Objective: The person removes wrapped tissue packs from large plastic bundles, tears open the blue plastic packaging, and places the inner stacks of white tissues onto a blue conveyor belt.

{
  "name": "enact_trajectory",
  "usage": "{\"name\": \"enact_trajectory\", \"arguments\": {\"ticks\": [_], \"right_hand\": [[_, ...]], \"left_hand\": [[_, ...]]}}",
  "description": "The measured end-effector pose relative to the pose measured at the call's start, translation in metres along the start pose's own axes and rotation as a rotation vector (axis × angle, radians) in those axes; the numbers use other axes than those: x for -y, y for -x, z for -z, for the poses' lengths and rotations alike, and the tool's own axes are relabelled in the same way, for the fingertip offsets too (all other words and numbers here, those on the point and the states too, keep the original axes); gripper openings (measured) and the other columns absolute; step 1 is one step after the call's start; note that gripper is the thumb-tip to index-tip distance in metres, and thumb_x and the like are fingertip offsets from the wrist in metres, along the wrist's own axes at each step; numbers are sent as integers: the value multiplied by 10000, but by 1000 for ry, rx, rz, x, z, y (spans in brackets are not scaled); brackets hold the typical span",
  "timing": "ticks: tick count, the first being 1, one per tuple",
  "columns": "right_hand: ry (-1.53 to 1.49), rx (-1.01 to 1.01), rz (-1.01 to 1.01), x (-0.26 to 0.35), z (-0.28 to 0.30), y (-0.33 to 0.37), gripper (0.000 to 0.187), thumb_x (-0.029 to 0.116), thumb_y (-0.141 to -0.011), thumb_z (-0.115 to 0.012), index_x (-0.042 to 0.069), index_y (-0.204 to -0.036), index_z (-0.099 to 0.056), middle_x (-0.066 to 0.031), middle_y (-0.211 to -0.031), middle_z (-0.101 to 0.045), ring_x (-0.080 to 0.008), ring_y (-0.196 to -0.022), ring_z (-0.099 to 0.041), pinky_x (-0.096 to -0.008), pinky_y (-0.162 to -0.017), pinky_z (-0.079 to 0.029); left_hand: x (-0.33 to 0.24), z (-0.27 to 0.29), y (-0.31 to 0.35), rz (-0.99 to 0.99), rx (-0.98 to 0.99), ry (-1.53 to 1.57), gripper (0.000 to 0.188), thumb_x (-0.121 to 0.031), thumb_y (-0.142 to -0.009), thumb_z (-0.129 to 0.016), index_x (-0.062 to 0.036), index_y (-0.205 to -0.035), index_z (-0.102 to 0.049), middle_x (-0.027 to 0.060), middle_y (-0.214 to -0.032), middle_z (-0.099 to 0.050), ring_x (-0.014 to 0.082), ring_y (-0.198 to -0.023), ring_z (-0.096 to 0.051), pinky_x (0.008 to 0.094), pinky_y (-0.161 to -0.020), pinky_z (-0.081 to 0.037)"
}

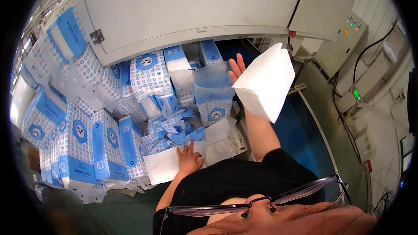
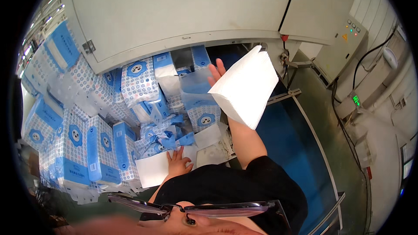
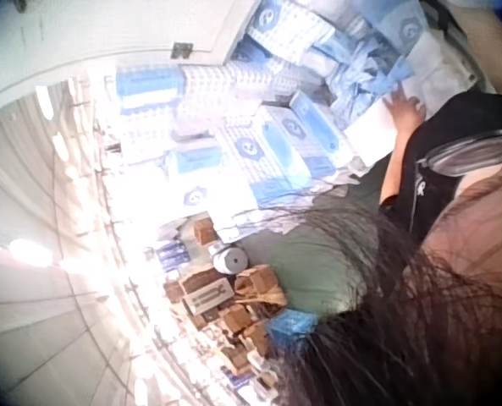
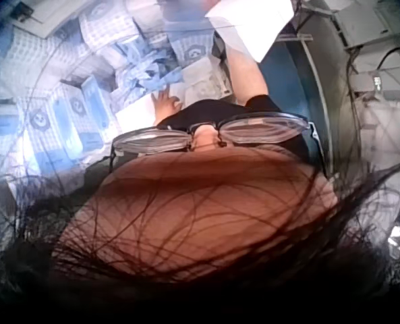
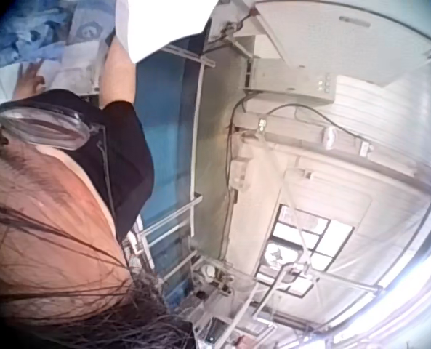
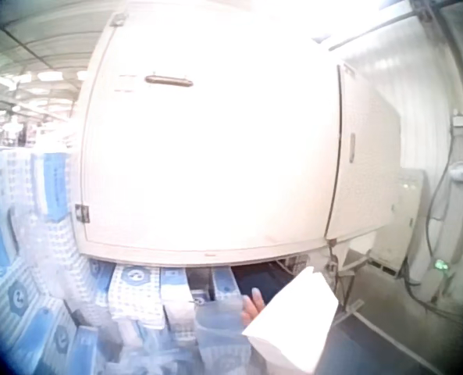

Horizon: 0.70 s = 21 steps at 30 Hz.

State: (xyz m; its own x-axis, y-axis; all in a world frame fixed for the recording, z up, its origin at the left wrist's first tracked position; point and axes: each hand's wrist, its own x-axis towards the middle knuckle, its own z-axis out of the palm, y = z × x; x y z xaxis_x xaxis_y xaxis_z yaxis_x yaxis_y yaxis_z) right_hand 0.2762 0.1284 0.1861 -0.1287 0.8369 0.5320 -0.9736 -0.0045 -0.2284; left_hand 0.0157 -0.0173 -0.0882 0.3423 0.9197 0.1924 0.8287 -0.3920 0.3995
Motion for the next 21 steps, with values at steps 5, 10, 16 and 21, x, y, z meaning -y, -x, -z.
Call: {"name": "enact_trajectory", "arguments": {"ticks": [5, 10, 16, 21], "right_hand": [[-458, 235, -101, -8, 1, -6, 613, 537, -922, -523, 120, -1372, -531, -105, -1532, -363, -297, -1429, -322, -571, -1159, -243], [-498, 253, -243, -26, 0, -5, 611, 463, -903, -596, 102, -1388, -504, -134, -1391, -529, -298, -1300, -499, -530, -1119, -337], [108, -42, -443, -3, 70, 89, 663, 280, -829, -708, 27, -1390, -463, -168, -1304, -583, -264, -1158, -611, -377, -918, -539], [888, -447, -980, -2, 79, 146, 1057, 226, -639, -814, 48, -1503, -232, -213, -1289, -561, -321, -1147, -593, -416, -976, -472]], "left_hand": [[-2, -1, -5, -20, 18, -2, 216, -364, -731, -720, -198, -869, -736, 140, -1507, -372, 427, -1349, -341, 683, -1112, -61], [-1, 4, -6, 19, 64, -30, 257, -369, -708, -729, -197, -899, -736, 143, -1518, -349, 429, -1363, -313, 710, -1094, -66], [-11, 3, -3, 8, 43, -8, 282, -387, -726, -741, -197, -935, -735, 152, -1518, -333, 440, -1372, -298, 736, -1074, -92], [-13, 9, 5, 7, 53, 10, 287, -375, -765, -723, -208, -999, -725, 147, -1504, -342, 437, -1384, -283, 741, -1067, -93]]}}
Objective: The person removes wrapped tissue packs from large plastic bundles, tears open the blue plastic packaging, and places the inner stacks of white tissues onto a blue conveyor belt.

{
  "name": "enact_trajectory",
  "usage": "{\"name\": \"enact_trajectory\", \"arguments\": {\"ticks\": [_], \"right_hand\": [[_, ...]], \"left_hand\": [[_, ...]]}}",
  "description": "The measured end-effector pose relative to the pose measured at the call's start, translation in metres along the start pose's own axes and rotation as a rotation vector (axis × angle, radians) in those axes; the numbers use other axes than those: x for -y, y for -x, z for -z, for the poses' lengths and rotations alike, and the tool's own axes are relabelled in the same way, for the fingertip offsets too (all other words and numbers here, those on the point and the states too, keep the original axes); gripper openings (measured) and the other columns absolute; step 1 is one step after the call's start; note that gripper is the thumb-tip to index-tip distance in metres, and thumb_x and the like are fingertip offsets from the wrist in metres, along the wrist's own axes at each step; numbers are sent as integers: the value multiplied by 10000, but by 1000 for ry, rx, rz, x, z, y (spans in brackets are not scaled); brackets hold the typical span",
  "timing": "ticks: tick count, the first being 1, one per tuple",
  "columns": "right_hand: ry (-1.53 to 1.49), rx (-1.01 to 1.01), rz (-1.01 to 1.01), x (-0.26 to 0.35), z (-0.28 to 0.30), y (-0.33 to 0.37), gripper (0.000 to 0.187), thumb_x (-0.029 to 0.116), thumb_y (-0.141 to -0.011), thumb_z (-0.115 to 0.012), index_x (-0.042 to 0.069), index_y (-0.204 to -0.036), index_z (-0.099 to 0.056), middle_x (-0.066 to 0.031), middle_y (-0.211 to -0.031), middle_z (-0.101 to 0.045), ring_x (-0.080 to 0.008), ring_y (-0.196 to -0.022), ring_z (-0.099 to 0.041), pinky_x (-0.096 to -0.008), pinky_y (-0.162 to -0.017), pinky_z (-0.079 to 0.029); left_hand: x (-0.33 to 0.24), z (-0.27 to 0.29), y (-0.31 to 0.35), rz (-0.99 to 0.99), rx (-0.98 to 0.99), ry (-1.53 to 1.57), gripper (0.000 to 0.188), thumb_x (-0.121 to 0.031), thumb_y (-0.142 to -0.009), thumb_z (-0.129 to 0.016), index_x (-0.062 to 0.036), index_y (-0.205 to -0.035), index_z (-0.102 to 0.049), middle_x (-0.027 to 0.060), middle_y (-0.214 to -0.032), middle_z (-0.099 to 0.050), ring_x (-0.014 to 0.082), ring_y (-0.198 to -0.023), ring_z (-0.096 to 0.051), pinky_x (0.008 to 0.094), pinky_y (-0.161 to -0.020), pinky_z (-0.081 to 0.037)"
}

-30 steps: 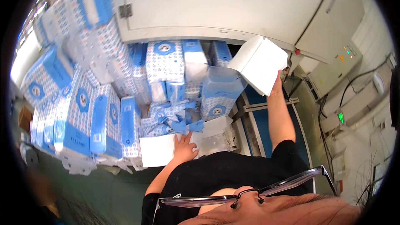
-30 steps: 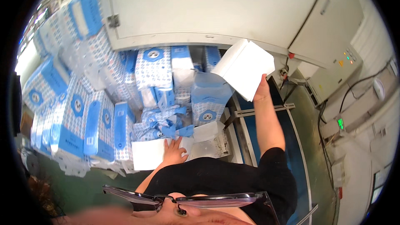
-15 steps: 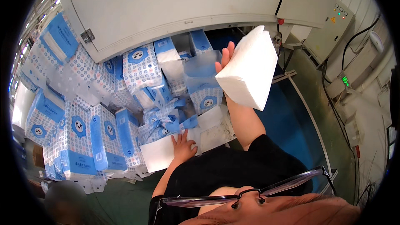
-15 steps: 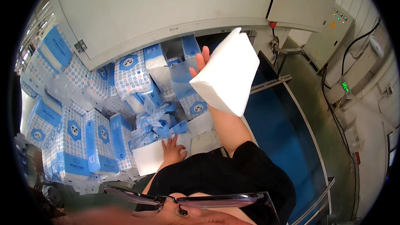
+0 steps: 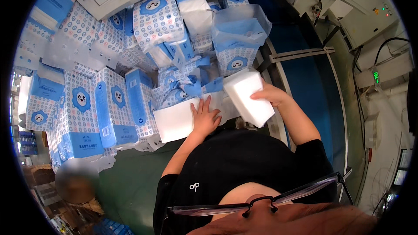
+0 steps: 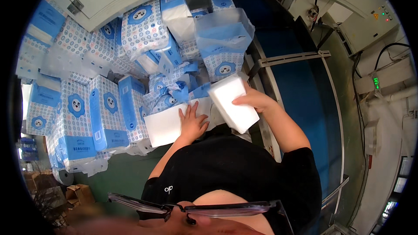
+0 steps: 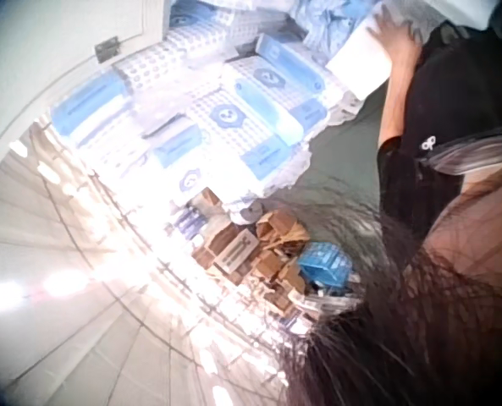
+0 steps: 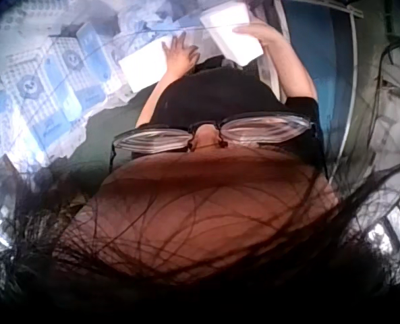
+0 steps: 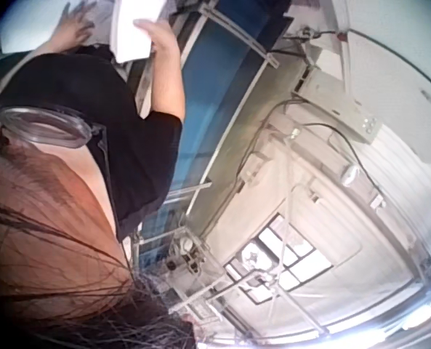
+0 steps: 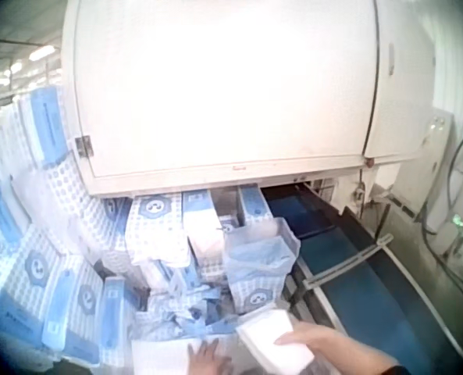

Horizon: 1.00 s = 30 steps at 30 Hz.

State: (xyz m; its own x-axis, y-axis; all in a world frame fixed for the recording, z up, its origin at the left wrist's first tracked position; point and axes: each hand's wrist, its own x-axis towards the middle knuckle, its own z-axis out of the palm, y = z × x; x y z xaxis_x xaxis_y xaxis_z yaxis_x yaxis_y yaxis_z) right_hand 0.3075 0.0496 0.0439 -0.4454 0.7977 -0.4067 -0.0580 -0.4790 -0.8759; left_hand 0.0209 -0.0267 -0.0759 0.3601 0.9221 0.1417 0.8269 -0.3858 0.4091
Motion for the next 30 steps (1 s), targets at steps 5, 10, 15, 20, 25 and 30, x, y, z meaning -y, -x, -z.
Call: {"name": "enact_trajectory", "arguments": {"ticks": [5, 10, 15, 20, 25, 30], "right_hand": [[915, -291, -183, -51, -6, -24, 1138, 317, -626, -751, 65, -1530, -106, -270, -1311, -540, -387, -1143, -593, -395, -967, -465], [1104, -287, -362, -59, -31, -44, 1108, 356, -640, -726, 52, -1522, -128, -243, -1253, -595, -343, -1115, -621, -414, -926, -492], [1162, -343, -292, -82, 8, -104, 1090, 344, -660, -748, 73, -1521, -136, -218, -1198, -625, -345, -1067, -639, -423, -894, -507], [1368, -604, -289, -56, -6, -124, 1067, 368, -712, -752, 104, -1534, -126, -164, -1219, -592, -335, -1093, -616, -489, -879, -498], [1348, -581, -407, -51, -28, -71, 1099, 397, -744, -736, 149, -1557, -38, -206, -1230, -559, -372, -1125, -582, -496, -871, -495], [1399, -520, -514, -85, -52, -43, 1147, 408, -714, -746, 300, -1558, 24, -238, -1302, -480, -392, -1117, -571, -488, -864, -509]], "left_hand": [[-10, 10, -14, -33, 6, 15, 288, -371, -794, -706, -225, -1043, -713, 144, -1509, -339, 429, -1423, -224, 723, -1075, -82], [-4, -9, -27, -71, -1, -10, 178, -300, -791, -689, -194, -930, -726, 147, -1521, -330, 428, -1435, -201, 736, -1072, -82], [-1, -2, -19, -10, 114, -78, 179, -253, -757, -694, -192, -922, -730, 151, -1527, -320, 423, -1438, -202, 720, -1083, -97], [0, 5, -1, -31, 134, -82, 281, -225, -713, -696, -185, -991, -722, 159, -1532, -309, 423, -1440, -198, 718, -1085, -94], [-3, -7, -12, 51, 86, -105, 485, -210, -657, -693, -175, -1140, -665, 187, -1544, -271, 416, -1450, -169, 714, -1088, -80], [-13, 1, -27, 162, 256, -159, 526, -234, -644, -700, -159, -1162, -644, 193, -1562, -232, 407, -1455, -157, 708, -1094, -57]]}}
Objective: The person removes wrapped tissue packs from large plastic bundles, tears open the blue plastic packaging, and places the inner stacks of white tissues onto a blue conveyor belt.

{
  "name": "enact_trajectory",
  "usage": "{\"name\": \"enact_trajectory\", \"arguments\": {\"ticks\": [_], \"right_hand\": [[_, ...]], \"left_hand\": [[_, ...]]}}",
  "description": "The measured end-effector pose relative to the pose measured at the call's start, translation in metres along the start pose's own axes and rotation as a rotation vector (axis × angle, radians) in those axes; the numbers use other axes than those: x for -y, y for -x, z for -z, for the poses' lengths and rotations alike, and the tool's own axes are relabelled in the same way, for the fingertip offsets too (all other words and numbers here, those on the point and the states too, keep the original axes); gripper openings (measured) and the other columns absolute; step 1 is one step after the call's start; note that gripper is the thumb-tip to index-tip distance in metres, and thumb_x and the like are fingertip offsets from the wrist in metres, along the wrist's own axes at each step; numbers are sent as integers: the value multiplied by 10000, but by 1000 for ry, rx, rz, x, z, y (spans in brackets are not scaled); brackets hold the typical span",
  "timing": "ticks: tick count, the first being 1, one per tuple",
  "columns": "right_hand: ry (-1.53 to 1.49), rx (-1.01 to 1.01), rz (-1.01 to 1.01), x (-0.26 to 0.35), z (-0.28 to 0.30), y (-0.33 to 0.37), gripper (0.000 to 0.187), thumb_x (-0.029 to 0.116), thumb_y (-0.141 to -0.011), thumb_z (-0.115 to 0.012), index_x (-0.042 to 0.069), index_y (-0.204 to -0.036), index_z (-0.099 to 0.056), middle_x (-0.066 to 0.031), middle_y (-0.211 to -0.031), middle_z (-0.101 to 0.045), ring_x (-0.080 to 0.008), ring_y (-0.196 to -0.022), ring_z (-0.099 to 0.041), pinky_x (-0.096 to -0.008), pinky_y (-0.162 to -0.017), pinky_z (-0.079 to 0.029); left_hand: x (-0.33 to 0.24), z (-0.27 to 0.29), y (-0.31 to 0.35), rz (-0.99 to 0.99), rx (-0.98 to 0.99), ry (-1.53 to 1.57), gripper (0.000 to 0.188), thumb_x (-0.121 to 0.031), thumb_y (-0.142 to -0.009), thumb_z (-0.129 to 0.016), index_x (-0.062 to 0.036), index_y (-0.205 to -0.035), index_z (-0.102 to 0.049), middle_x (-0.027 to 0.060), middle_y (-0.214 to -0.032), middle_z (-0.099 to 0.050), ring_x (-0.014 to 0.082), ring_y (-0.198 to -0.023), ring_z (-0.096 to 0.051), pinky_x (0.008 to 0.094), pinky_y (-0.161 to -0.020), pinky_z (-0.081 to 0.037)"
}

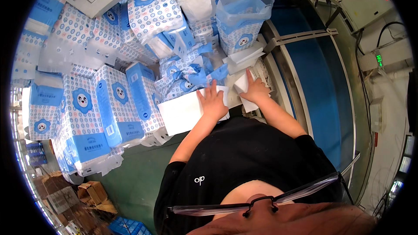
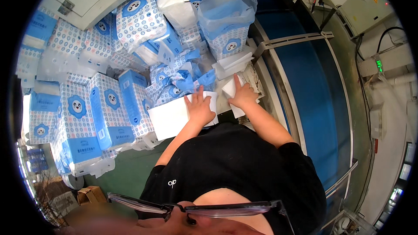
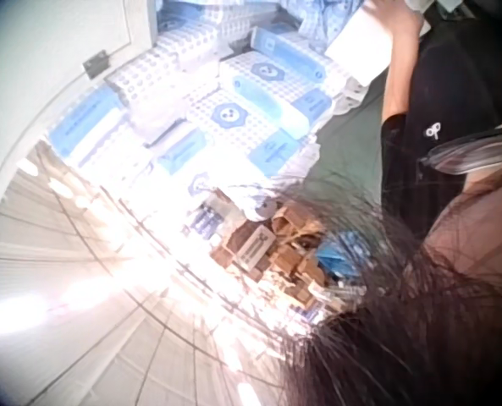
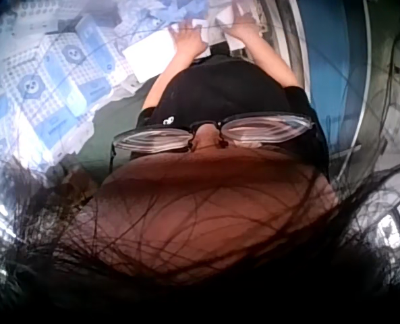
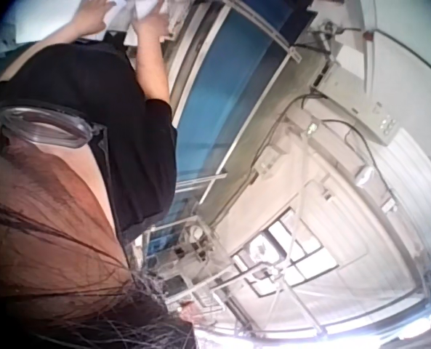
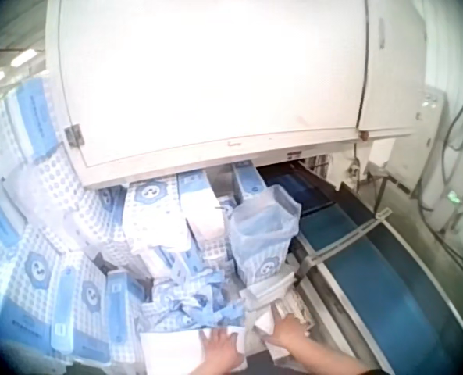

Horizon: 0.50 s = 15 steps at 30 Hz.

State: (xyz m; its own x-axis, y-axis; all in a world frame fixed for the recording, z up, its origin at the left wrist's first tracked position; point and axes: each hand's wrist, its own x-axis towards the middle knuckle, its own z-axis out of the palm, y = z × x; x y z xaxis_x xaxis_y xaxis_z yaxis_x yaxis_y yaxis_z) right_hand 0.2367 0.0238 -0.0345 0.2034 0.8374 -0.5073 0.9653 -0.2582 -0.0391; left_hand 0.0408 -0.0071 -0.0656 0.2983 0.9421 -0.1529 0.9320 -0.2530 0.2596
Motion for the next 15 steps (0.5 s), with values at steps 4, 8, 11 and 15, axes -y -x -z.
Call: {"name": "enact_trajectory", "arguments": {"ticks": [4, 8, 11, 15], "right_hand": [[-175, -22, 49, -6, -8, 5, 1154, 357, -687, -751, 262, -1556, 2, -225, -1261, -517, -380, -1049, -616, -476, -833, -523], [-295, -39, 229, -8, 17, 20, 1096, 291, -644, -750, 175, -1534, -120, -213, -1194, -597, -370, -1031, -637, -448, -836, -529], [-239, 30, 470, 12, 35, 10, 1040, 274, -614, -756, 123, -1493, -222, -203, -1177, -625, -361, -1043, -638, -442, -844, -527], [-121, -76, 557, 58, 25, -49, 937, 290, -646, -766, 92, -1431, -294, -165, -1193, -619, -332, -1040, -646, -446, -827, -533]], "left_hand": [[21, 16, 20, -80, 17, 92, 537, -256, -654, -702, -159, -1177, -627, 193, -1569, -207, 428, -1442, -176, 706, -1099, -30], [30, 6, 29, -153, -4, 82, 545, -299, -648, -710, -179, -1174, -635, 221, -1561, -213, 453, -1423, -213, 698, -1101, -34], [31, 3, 25, -130, -14, 74, 545, -308, -651, -705, -182, -1177, -633, 221, -1560, -214, 453, -1420, -212, 699, -1101, -31], [34, 12, 24, -97, -1, 71, 560, -324, -657, -700, -208, -1200, -624, 221, -1556, -220, 454, -1422, -196, 701, -1100, -35]]}}
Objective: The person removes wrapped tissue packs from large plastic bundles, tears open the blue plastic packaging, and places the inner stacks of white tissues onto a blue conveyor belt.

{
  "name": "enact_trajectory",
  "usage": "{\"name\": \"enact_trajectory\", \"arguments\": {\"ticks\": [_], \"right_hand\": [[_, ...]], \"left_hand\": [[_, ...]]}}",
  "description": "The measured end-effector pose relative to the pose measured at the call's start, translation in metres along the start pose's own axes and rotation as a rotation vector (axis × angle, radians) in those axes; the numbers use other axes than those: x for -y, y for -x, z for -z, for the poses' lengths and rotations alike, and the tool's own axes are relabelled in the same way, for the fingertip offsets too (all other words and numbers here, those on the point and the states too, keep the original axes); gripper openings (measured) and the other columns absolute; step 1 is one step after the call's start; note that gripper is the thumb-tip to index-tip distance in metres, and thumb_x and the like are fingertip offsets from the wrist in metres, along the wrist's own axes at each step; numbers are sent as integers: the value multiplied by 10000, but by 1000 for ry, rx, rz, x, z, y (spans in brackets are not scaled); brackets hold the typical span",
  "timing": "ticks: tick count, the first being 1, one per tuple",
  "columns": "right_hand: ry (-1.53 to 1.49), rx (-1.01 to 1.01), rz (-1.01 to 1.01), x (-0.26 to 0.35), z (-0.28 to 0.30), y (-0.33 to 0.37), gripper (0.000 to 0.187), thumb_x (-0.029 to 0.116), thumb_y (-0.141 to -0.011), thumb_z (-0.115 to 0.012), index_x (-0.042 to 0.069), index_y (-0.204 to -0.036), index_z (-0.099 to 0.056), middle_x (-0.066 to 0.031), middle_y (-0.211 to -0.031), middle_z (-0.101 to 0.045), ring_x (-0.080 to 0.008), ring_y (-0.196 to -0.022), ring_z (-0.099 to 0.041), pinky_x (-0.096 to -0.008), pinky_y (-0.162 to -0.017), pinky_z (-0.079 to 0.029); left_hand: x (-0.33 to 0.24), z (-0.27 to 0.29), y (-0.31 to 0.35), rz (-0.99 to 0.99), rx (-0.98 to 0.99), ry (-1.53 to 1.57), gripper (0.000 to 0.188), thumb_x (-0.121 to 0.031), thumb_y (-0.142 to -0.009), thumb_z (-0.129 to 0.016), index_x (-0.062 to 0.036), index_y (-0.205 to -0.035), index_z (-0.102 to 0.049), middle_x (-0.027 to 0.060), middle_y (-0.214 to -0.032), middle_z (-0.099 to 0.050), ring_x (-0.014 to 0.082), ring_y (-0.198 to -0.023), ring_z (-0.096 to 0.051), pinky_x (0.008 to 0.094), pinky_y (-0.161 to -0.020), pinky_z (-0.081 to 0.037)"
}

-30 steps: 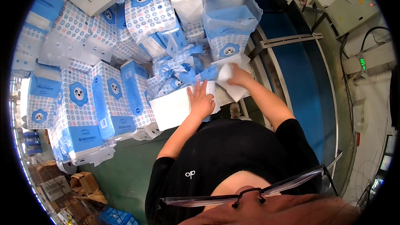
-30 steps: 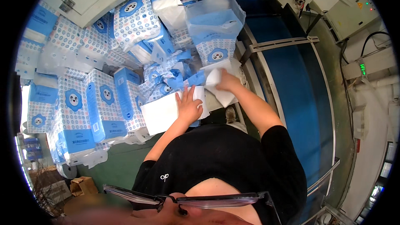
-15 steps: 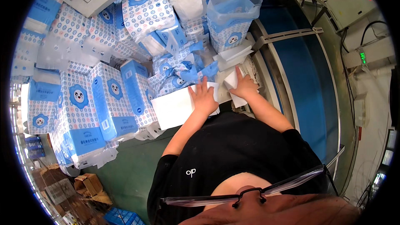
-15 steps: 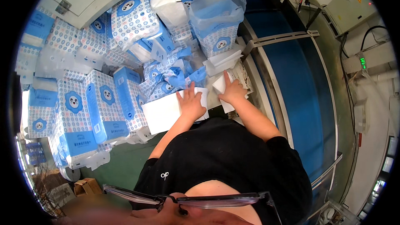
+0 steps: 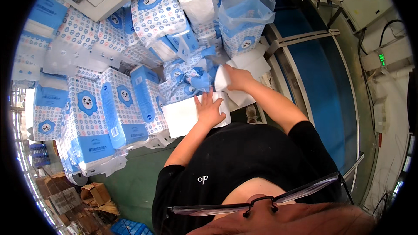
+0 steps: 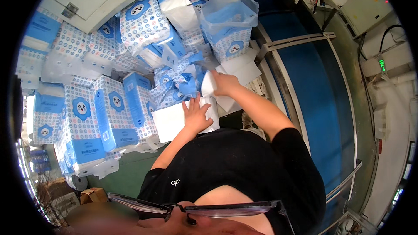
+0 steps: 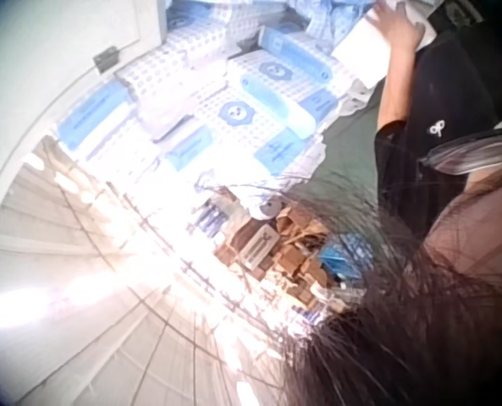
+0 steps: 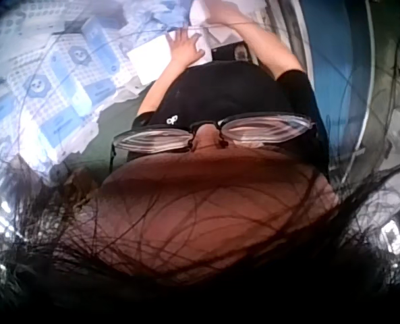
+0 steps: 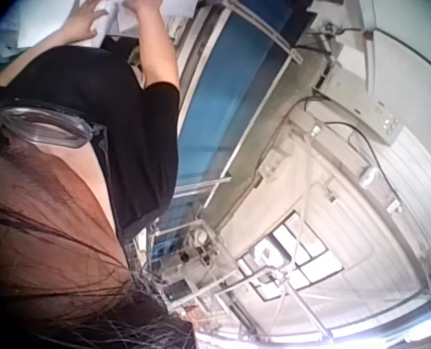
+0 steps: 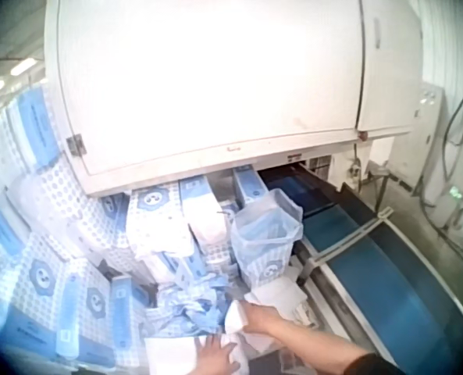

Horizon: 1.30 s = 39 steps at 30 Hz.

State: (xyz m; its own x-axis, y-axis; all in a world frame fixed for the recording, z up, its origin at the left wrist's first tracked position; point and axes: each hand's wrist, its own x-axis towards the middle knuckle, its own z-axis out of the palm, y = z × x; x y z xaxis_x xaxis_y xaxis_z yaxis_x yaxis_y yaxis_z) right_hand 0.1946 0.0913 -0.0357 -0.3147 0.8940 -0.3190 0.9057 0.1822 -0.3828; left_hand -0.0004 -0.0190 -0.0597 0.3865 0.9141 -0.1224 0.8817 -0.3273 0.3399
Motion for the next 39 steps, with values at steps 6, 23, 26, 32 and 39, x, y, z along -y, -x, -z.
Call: {"name": "enact_trajectory", "arguments": {"ticks": [6, 23, 26, 32, 39], "right_hand": [[39, -265, -214, 19, -9, -65, 926, 317, -690, -776, 101, -1434, -269, -169, -1203, -599, -350, -1033, -647, -480, -821, -530], [-23, 127, -449, 22, -40, 75, 1142, 544, -740, -697, 186, -1558, 16, -255, -1274, -449, -382, -969, -645, -446, -780, -544], [-68, 79, -481, 25, -43, 80, 1136, 529, -741, -699, 185, -1558, 12, -255, -1255, -463, -387, -971, -644, -446, -779, -544], [-80, 93, -418, 32, -49, 88, 1116, 474, -727, -710, 163, -1553, -28, -274, -1230, -479, -399, -964, -644, -454, -778, -544], [-69, 50, -398, 35, -44, 91, 1083, 407, -727, -706, 135, -1550, -57, -272, -1212, -481, -397, -940, -643, -456, -763, -545]], "left_hand": [[1, 5, 1, 99, -17, 9, 591, -335, -661, -713, -220, -1232, -610, 213, -1523, -259, 454, -1440, -131, 744, -1062, -50], [-10, -5, -10, 154, -18, 52, 667, -330, -670, -733, -230, -1307, -562, 220, -1515, -253, 489, -1437, -77, 784, -1026, -22], [-11, -11, -13, 152, -80, 48, 697, -330, -667, -731, -235, -1333, -546, 221, -1518, -253, 492, -1435, -83, 788, -1021, -11], [-11, -5, -14, 205, -27, 74, 700, -310, -693, -698, -212, -1364, -524, 219, -1513, -265, 469, -1445, -71, 770, -1035, 22], [-9, -4, -15, 233, -12, 58, 718, -314, -660, -725, -195, -1343, -538, 216, -1527, -239, 461, -1444, -81, 767, -1040, 3]]}}
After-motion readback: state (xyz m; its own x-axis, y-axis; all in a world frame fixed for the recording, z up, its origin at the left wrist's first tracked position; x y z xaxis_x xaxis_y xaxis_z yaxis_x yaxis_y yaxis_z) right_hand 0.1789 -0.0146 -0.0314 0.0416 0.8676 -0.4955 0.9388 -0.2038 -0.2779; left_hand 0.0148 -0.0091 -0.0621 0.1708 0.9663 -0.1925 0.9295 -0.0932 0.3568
